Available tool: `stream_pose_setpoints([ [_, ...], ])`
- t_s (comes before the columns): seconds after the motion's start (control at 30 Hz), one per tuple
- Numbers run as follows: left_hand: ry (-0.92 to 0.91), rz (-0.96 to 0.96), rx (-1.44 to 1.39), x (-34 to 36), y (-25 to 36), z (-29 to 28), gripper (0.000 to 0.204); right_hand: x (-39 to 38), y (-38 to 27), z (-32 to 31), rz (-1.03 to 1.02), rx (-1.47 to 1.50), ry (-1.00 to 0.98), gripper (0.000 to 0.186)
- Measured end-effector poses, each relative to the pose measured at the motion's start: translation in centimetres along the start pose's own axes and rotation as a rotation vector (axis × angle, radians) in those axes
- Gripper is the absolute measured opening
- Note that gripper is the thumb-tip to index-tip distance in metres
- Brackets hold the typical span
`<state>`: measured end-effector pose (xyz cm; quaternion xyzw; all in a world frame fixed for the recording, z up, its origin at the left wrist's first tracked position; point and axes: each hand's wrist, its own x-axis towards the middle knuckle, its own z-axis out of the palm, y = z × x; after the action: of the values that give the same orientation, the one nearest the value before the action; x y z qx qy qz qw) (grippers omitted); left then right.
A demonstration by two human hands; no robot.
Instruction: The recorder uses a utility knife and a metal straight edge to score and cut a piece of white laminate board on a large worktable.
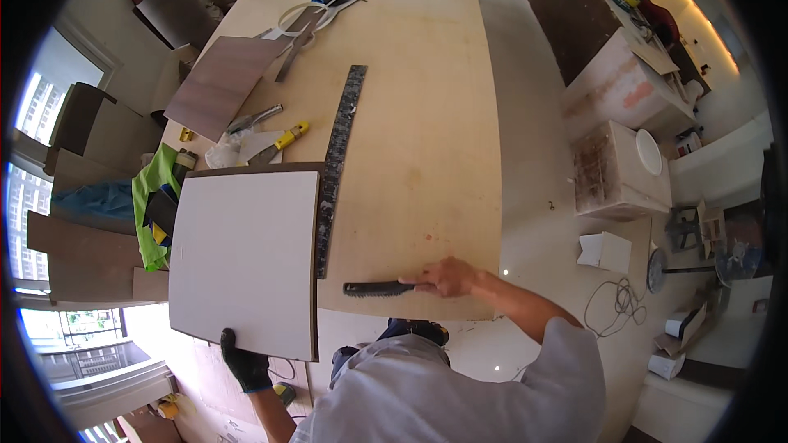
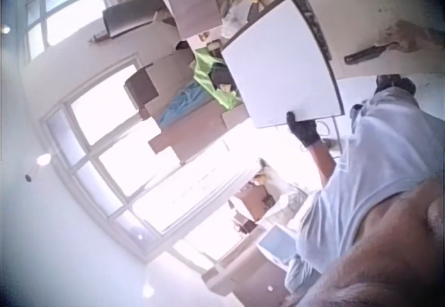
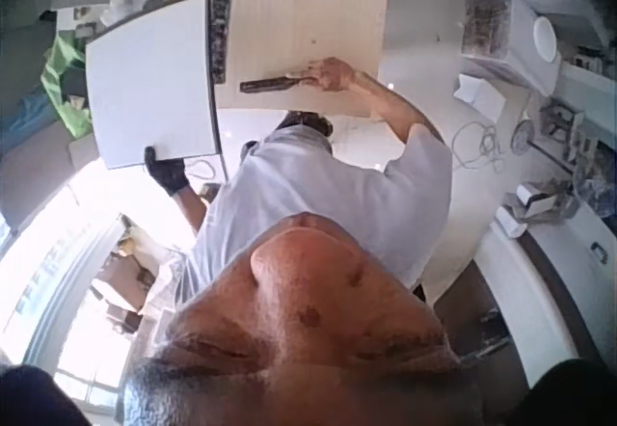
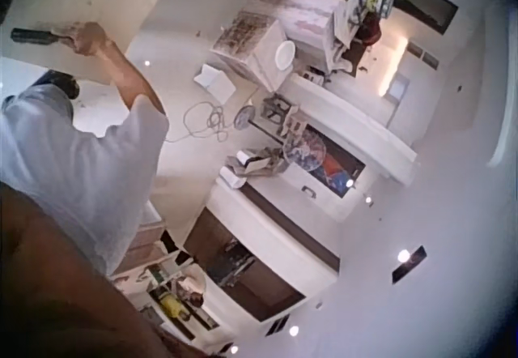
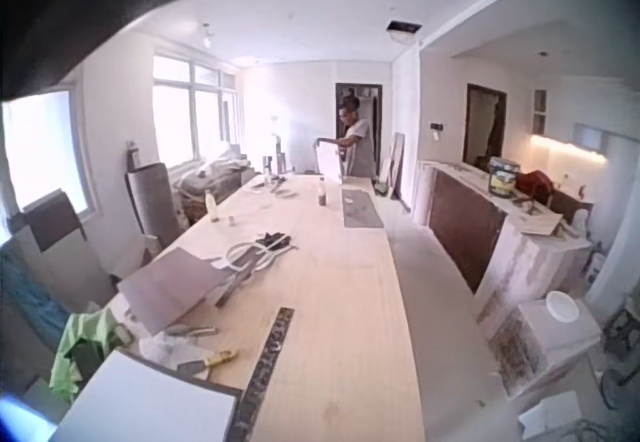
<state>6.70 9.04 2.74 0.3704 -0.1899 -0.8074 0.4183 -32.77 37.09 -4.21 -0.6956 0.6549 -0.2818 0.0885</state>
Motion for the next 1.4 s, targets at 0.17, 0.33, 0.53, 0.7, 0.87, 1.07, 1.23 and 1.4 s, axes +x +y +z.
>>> stream_pose_setpoints([
  [0.17,0.028,0.071,0.013,-3.2,2.0,0.0,0.037,9.7,21.5,-5.9,0.674,0.230,0.044,0.041],
  [0.33,0.103,0.132,0.052,-4.5,2.3,-1.9,0.042,20.7,27.4,-7.8,1.073,-0.009,0.550,0.038],
  [0.53,0.138,0.161,0.098,-6.3,2.7,-2.1,0.044,18.0,31.7,-8.7,1.444,-0.045,0.415,0.050],
  [0.7,0.275,0.287,0.019,-7.4,1.8,-4.2,0.039,9.1,30.2,-18.2,1.594,-0.343,0.587,0.035],
  [0.87,0.249,0.194,-0.043,-5.3,2.0,-4.6,0.010,9.0,23.9,-6.8,0.757,-0.095,0.417,0.038],
  [1.07,0.303,0.224,-0.114,-5.0,1.1,-7.0,0.016,4.1,29.4,-10.8,1.436,-0.450,0.472,0.043],
  [1.23,0.292,0.212,-0.190,-5.1,1.7,-7.1,0.002,13.2,21.3,-7.6,1.115,-0.428,0.393,0.044],
  [1.4,0.293,0.165,-0.217,-4.8,2.4,-10.0,0.005,26.1,9.5,0.8,0.165,-0.377,0.297,0.048],
])
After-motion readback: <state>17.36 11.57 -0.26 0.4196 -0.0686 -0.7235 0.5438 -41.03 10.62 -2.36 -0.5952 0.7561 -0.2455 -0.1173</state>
